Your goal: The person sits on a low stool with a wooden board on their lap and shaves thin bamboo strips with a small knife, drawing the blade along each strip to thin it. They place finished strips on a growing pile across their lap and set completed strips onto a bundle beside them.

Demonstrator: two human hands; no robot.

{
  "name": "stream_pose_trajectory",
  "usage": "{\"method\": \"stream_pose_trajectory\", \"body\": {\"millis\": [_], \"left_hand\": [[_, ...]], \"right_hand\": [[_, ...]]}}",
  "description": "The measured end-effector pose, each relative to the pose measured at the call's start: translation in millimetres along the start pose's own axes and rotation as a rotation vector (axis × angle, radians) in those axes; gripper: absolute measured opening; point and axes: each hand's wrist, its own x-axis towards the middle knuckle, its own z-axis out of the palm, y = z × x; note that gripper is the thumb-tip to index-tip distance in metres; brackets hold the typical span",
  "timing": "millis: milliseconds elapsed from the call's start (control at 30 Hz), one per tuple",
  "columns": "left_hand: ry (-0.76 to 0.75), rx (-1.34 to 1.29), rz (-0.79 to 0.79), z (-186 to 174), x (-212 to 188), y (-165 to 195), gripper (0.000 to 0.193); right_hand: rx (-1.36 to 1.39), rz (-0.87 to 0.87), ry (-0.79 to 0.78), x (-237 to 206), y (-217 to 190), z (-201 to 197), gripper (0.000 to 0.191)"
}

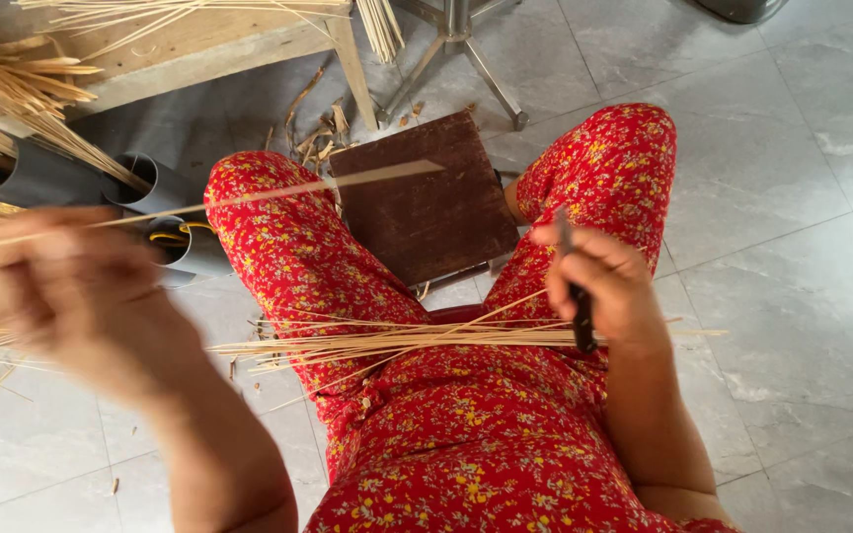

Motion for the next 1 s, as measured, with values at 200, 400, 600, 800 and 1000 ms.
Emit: {"method": "stream_pose_trajectory", "body": {"millis": [200, 400, 600, 800, 1000], "left_hand": [[-0.224, -0.277, -0.619, 57, -78, -67, 0.007], [-0.310, -0.297, -0.913, 87, -114, -95, 0.015], [-0.650, -0.213, -1.103, 92, -111, -90, 0.026], [-0.728, 0.381, -0.105, 77, -94, -53, 0.018], [-0.970, 0.550, -0.145, 84, -83, -54, 0.014]], "right_hand": [[-0.202, 0.131, -0.137, 6, -10, 62, 0.056], [-0.156, 0.057, 0.069, 26, -13, 72, 0.056], [-0.001, 0.091, 0.215, 36, 1, 48, 0.050], [0.161, 0.054, 0.223, 33, 5, 23, 0.050], [0.115, -0.007, 0.226, 31, 1, 26, 0.050]]}}
